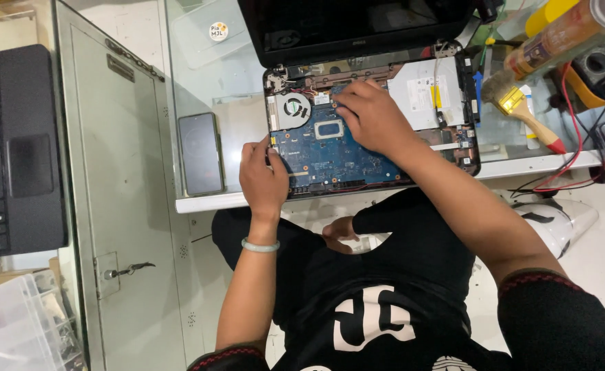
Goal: The person removes the motherboard from a disassembled laptop, flips it over, and attempts to reseat it. They repeatedly lift and lower the board, aligning it with the chassis and connecting ribbon cables before finally placing it back into the laptop body.
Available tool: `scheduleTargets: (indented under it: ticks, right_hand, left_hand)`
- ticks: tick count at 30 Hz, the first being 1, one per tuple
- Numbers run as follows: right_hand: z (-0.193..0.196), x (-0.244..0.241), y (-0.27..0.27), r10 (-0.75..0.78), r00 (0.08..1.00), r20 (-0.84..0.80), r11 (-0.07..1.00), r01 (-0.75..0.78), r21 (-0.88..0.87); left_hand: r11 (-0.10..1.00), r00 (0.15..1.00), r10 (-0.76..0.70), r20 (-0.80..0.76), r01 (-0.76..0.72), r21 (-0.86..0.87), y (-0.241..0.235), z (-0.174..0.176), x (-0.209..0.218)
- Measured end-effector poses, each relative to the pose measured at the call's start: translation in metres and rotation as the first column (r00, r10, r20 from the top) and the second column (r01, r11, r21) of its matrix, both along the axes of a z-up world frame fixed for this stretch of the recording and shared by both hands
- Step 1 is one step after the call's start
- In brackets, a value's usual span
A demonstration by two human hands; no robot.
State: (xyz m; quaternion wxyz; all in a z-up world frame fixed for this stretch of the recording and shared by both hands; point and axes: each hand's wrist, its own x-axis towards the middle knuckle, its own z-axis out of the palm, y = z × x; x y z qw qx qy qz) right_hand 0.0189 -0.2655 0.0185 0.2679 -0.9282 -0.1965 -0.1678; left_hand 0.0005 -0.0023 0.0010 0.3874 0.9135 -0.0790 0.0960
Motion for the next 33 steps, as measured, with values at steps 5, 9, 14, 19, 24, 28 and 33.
scheduleTargets:
  ticks: [5,9,14,19,24,28,33]
  right_hand:
    - [-0.032,0.034,0.013,-0.026,1.000,-0.014,0.998,0.027,0.051]
    - [-0.026,0.037,0.020,-0.090,0.988,-0.126,0.993,0.098,0.058]
    - [-0.025,0.045,0.019,-0.095,0.976,-0.194,0.993,0.107,0.053]
    - [-0.007,0.052,0.021,-0.166,0.927,-0.335,0.980,0.192,0.046]
    - [0.015,0.067,0.025,-0.163,0.820,-0.548,0.985,0.167,-0.042]
    - [-0.002,0.085,0.020,-0.166,0.834,-0.526,0.984,0.108,-0.139]
    - [-0.002,0.102,0.016,-0.149,0.751,-0.643,0.987,0.074,-0.142]
  left_hand:
    - [1.000,1.000,0.005,0.018,-0.005,-0.027,-0.001,0.002,0.001]
    - [0.999,0.999,0.001,0.034,0.000,-0.042,-0.001,0.000,0.002]
    - [0.999,0.999,-0.005,0.041,0.007,-0.049,-0.001,0.001,0.003]
    - [0.998,0.999,-0.010,0.035,0.012,-0.054,-0.001,0.001,0.003]
    - [0.998,1.000,-0.008,0.027,0.010,-0.055,-0.001,0.000,0.004]
    - [0.997,1.000,-0.014,0.023,0.015,-0.071,-0.001,0.001,0.004]
    - [0.997,1.000,-0.001,0.020,0.002,-0.072,-0.001,-0.001,0.004]
